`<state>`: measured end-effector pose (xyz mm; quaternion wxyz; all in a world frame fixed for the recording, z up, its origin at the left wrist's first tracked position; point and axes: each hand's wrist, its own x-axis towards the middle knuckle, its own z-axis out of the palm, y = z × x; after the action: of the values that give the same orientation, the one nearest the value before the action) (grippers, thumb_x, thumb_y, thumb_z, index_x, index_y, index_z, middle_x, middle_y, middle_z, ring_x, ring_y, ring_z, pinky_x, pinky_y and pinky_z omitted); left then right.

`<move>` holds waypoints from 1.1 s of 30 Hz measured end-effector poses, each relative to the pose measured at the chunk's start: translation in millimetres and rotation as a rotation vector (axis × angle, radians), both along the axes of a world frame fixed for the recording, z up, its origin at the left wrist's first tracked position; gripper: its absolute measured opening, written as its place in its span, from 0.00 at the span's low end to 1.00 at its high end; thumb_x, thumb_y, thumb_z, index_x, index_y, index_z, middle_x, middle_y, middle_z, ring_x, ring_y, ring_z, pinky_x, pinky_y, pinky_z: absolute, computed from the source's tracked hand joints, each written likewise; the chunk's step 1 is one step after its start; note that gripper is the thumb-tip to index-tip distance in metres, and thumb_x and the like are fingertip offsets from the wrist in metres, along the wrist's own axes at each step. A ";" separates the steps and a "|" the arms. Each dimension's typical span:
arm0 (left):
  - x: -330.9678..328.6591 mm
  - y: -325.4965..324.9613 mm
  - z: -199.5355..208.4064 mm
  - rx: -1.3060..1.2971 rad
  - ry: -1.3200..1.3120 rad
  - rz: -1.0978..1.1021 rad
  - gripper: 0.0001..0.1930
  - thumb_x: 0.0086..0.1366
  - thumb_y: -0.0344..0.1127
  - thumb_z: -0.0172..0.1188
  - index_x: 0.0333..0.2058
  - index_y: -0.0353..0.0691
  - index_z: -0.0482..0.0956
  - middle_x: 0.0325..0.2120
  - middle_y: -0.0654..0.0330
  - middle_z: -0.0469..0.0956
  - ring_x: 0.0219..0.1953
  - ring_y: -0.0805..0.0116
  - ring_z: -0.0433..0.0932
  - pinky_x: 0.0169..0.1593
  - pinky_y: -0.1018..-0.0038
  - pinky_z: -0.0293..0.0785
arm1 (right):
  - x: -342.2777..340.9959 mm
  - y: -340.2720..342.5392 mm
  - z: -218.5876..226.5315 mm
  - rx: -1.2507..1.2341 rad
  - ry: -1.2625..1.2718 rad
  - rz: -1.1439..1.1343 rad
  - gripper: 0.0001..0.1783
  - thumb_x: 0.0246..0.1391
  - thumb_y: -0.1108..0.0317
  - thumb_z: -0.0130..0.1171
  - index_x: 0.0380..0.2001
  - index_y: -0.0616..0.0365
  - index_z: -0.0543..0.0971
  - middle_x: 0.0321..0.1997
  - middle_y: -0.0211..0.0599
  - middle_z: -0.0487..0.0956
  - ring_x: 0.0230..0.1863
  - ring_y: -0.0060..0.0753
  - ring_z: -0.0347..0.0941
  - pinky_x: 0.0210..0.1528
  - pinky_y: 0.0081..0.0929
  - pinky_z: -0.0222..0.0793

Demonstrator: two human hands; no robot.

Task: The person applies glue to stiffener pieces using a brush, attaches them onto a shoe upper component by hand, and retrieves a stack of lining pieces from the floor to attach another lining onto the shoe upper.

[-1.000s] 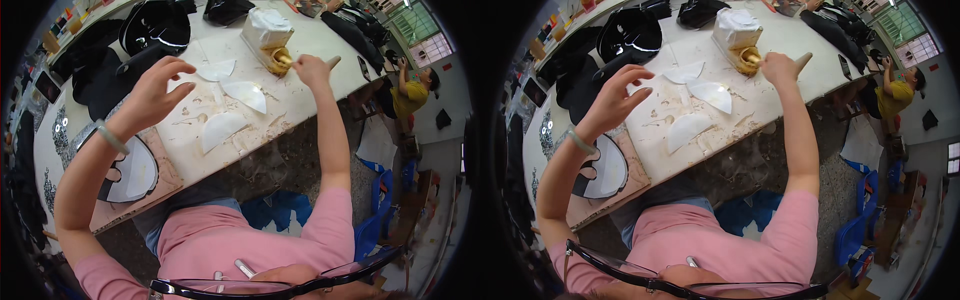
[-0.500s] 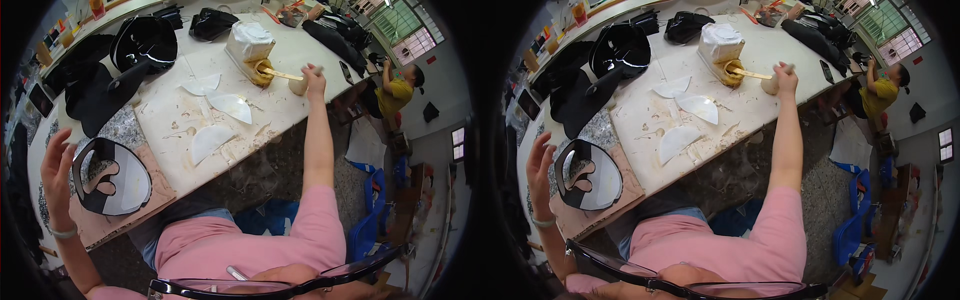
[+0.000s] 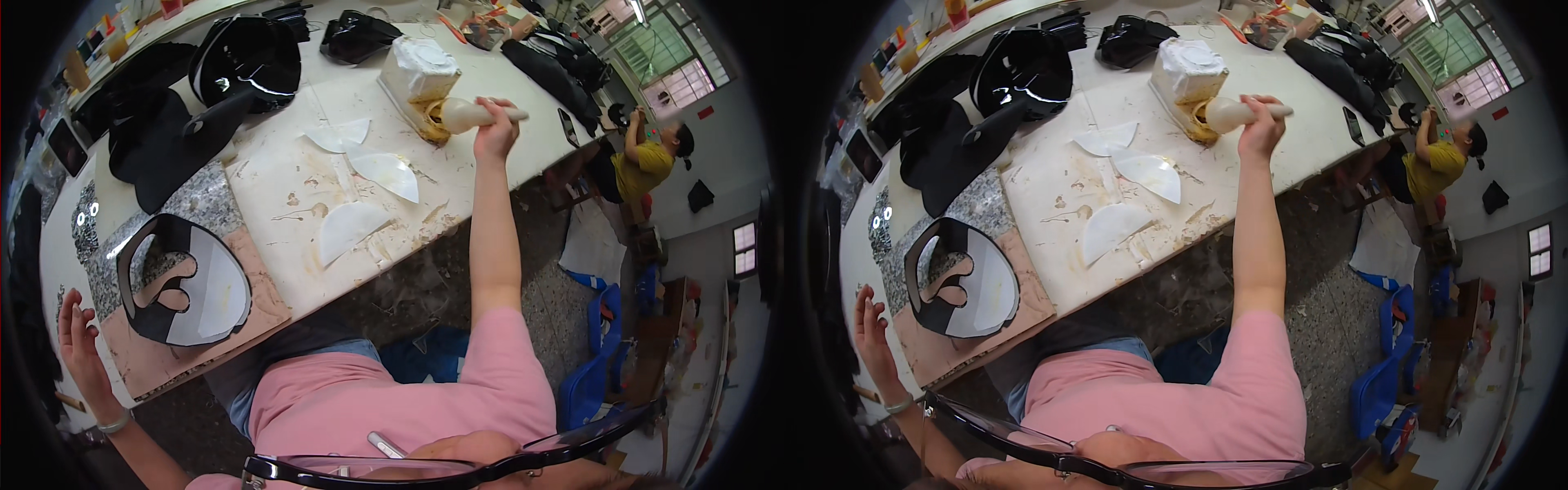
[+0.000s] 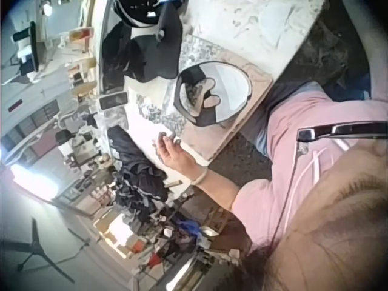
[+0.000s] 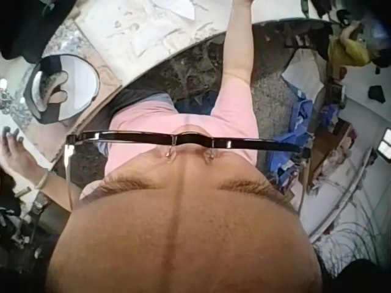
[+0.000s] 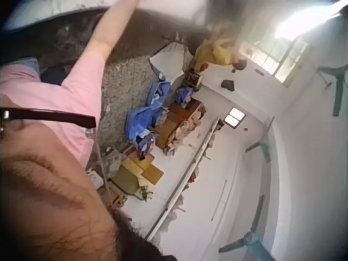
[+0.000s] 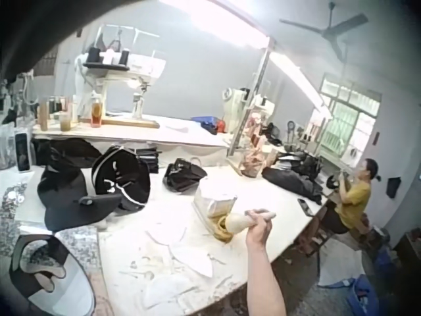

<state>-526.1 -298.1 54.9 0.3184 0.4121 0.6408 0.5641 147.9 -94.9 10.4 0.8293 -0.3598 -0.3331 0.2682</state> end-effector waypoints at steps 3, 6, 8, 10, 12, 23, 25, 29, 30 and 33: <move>-7.9 -9.9 1.9 -0.030 0.126 0.066 0.18 0.66 0.37 0.54 0.53 0.40 0.72 0.50 0.67 0.73 0.40 0.83 0.70 0.39 0.86 0.62 | -14.4 39.7 -8.7 -0.219 -0.367 -0.099 0.07 0.39 0.73 0.61 0.25 0.57 0.74 0.27 0.30 0.74 0.32 0.27 0.71 0.40 0.24 0.67; 20.1 1.9 14.3 -0.084 0.296 0.090 0.20 0.65 0.38 0.55 0.53 0.36 0.72 0.48 0.63 0.75 0.47 0.76 0.71 0.47 0.81 0.65 | 4.4 59.5 -11.4 -0.296 -0.582 -0.182 0.05 0.37 0.70 0.62 0.21 0.54 0.76 0.26 0.26 0.73 0.30 0.24 0.68 0.36 0.22 0.65; 22.5 21.8 6.6 -0.003 0.280 -0.101 0.19 0.66 0.35 0.55 0.54 0.36 0.71 0.50 0.57 0.74 0.52 0.71 0.71 0.55 0.77 0.65 | 8.1 67.2 -6.8 -0.336 -0.544 -0.137 0.04 0.37 0.71 0.61 0.20 0.54 0.76 0.25 0.25 0.72 0.28 0.23 0.67 0.33 0.23 0.65; 33.8 51.8 0.5 0.005 0.338 -0.249 0.20 0.65 0.35 0.57 0.54 0.34 0.71 0.51 0.56 0.72 0.50 0.72 0.71 0.51 0.77 0.69 | 33.3 76.3 -14.2 -0.231 -0.581 -0.158 0.06 0.39 0.70 0.60 0.25 0.57 0.75 0.27 0.30 0.76 0.30 0.23 0.71 0.36 0.22 0.67; 42.1 64.2 6.0 -0.114 0.288 -0.383 0.26 0.62 0.40 0.60 0.56 0.34 0.68 0.52 0.54 0.71 0.48 0.72 0.73 0.48 0.78 0.69 | 38.6 78.6 -18.0 -0.261 -0.529 -0.018 0.11 0.42 0.70 0.59 0.32 0.61 0.75 0.31 0.34 0.78 0.36 0.27 0.74 0.43 0.24 0.68; 39.0 40.4 -39.9 0.025 0.030 -0.183 0.16 0.63 0.36 0.58 0.49 0.38 0.77 0.41 0.60 0.77 0.44 0.73 0.73 0.49 0.77 0.68 | -119.4 -1.7 69.6 -0.013 -1.331 -0.603 0.20 0.50 0.62 0.64 0.43 0.63 0.76 0.45 0.44 0.78 0.47 0.44 0.74 0.51 0.32 0.67; 24.9 25.3 -40.9 0.108 0.014 -0.074 0.15 0.63 0.36 0.58 0.47 0.36 0.77 0.38 0.60 0.78 0.43 0.73 0.73 0.47 0.78 0.69 | -203.2 -18.6 79.2 -0.118 -1.288 0.095 0.14 0.52 0.68 0.61 0.42 0.60 0.77 0.42 0.41 0.79 0.45 0.41 0.75 0.49 0.30 0.68; 5.7 -13.9 -37.8 0.016 -0.162 0.115 0.15 0.65 0.34 0.55 0.49 0.37 0.76 0.40 0.64 0.76 0.42 0.77 0.71 0.48 0.81 0.66 | -326.2 -5.8 40.8 0.221 -1.520 0.502 0.12 0.44 0.71 0.65 0.35 0.60 0.79 0.43 0.41 0.77 0.49 0.44 0.71 0.51 0.33 0.67; 4.6 -25.5 -33.8 0.024 -0.186 0.169 0.16 0.65 0.33 0.55 0.51 0.36 0.74 0.40 0.64 0.75 0.42 0.78 0.70 0.48 0.81 0.66 | -348.9 -0.3 30.3 0.266 -1.543 0.627 0.14 0.43 0.70 0.65 0.37 0.60 0.78 0.46 0.41 0.76 0.51 0.45 0.69 0.53 0.34 0.65; -5.2 -45.0 -53.1 0.018 -0.125 0.170 0.24 0.64 0.34 0.57 0.57 0.35 0.66 0.49 0.58 0.69 0.48 0.73 0.68 0.52 0.78 0.65 | -397.1 22.9 -2.7 0.317 -1.708 0.665 0.30 0.42 0.61 0.67 0.50 0.56 0.73 0.57 0.40 0.69 0.60 0.45 0.61 0.60 0.40 0.58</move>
<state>-531.3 -343.1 1.8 0.3051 0.3233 0.6472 0.6193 -249.2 -72.0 7.6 0.2227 -0.2036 -0.9494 0.0875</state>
